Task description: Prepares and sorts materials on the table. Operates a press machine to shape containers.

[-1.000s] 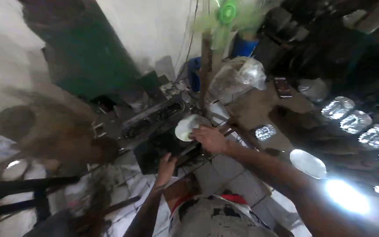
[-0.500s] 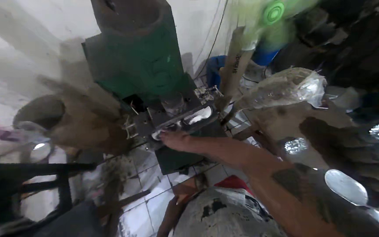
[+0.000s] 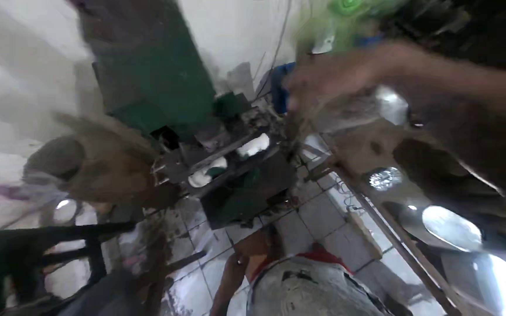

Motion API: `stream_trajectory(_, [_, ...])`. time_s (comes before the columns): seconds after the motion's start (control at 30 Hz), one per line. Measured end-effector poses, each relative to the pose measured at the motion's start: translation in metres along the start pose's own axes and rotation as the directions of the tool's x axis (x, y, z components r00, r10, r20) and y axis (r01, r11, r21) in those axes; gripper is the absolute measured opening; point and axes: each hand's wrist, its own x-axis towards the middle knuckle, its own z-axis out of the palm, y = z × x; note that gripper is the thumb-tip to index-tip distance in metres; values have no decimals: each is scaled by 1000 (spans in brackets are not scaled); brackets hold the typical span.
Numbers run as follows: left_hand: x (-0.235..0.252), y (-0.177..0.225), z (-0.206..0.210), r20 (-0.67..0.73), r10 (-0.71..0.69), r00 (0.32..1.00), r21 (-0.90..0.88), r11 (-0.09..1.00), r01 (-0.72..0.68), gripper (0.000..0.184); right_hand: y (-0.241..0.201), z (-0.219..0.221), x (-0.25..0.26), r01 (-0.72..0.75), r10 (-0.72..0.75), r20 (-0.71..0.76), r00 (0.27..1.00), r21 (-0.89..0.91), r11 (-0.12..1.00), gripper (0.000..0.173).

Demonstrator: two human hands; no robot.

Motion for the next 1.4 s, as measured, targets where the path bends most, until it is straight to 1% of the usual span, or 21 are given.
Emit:
stream_trajectory(0.03, [4,12,9,33,51,998,40,998,-52,35,32,-24,4,-78,76,-129,989,-8,997,55])
stream_trajectory(0.1, [14,47,30,89,127,988,144,980,-139,36,85,-13,-4,-138,125,-282,951,-29,990,67])
stream_trajectory(0.2, [34,121,67,170,170,971,233,950,-208,47,79,48,-87,-169,172,-139,975,34,985,71])
stream_trajectory(0.27, [40,166,98,190,280,941,176,933,-313,42,68,138,-179,-216,227,-89,970,115,969,73])
stream_trajectory(0.33, [55,220,134,252,363,897,124,907,-402,39,76,232,-263,-350,351,38,936,233,907,85])
stream_trajectory(0.4, [76,265,173,385,365,848,170,875,-454,44,94,343,-317,-538,535,116,837,348,767,90])
stream_trajectory(0.5, [116,331,234,534,341,773,285,789,-545,52,136,512,-356,-706,786,45,617,473,527,85])
stream_trajectory(0.57, [136,369,273,573,336,747,359,717,-597,57,155,564,-364,-750,840,25,543,465,471,91])
stream_trajectory(0.67, [166,406,310,631,303,714,473,580,-663,80,157,562,-362,-743,831,31,555,467,479,94])
stream_trajectory(0.77, [196,411,334,697,249,673,512,485,-709,99,163,577,-366,-761,874,90,477,539,360,91])
stream_trajectory(0.83, [210,409,336,739,226,635,513,423,-747,94,170,583,-366,-759,884,153,441,589,277,86])
stream_trajectory(0.9, [222,400,334,786,252,565,475,339,-812,76,165,581,-365,-705,897,144,418,673,221,77])
stream_trajectory(0.97, [224,397,336,819,301,488,417,270,-868,50,157,566,-366,-645,903,57,427,718,260,65])
stream_trajectory(1.03, [207,403,335,843,254,475,423,234,-876,48,136,550,-361,-633,903,-18,430,707,315,53])
stream_trajectory(1.1, [200,412,340,853,241,463,432,170,-885,50,112,517,-368,-597,941,-64,333,758,263,46])
stream_trajectory(1.17, [206,415,345,877,234,419,403,115,-908,49,75,477,-383,-544,944,-299,141,773,326,42])
stream_trajectory(1.2, [214,414,348,892,219,397,385,94,-918,48,66,460,-394,-599,887,-460,25,704,382,42])
stream_trajectory(1.23, [220,413,350,903,184,387,379,78,-922,48,69,450,-408,-678,811,-584,-39,612,407,42])
stream_trajectory(1.27, [223,414,351,910,150,387,383,57,-922,50,80,445,-424,-735,782,-622,-38,548,400,47])
stream_trajectory(1.33, [214,422,352,901,155,406,409,14,-912,54,116,446,-448,-808,806,-591,39,456,373,60])
stream_trajectory(1.4, [183,431,346,873,242,424,419,73,-905,53,141,455,-458,-792,806,-576,133,427,436,46])
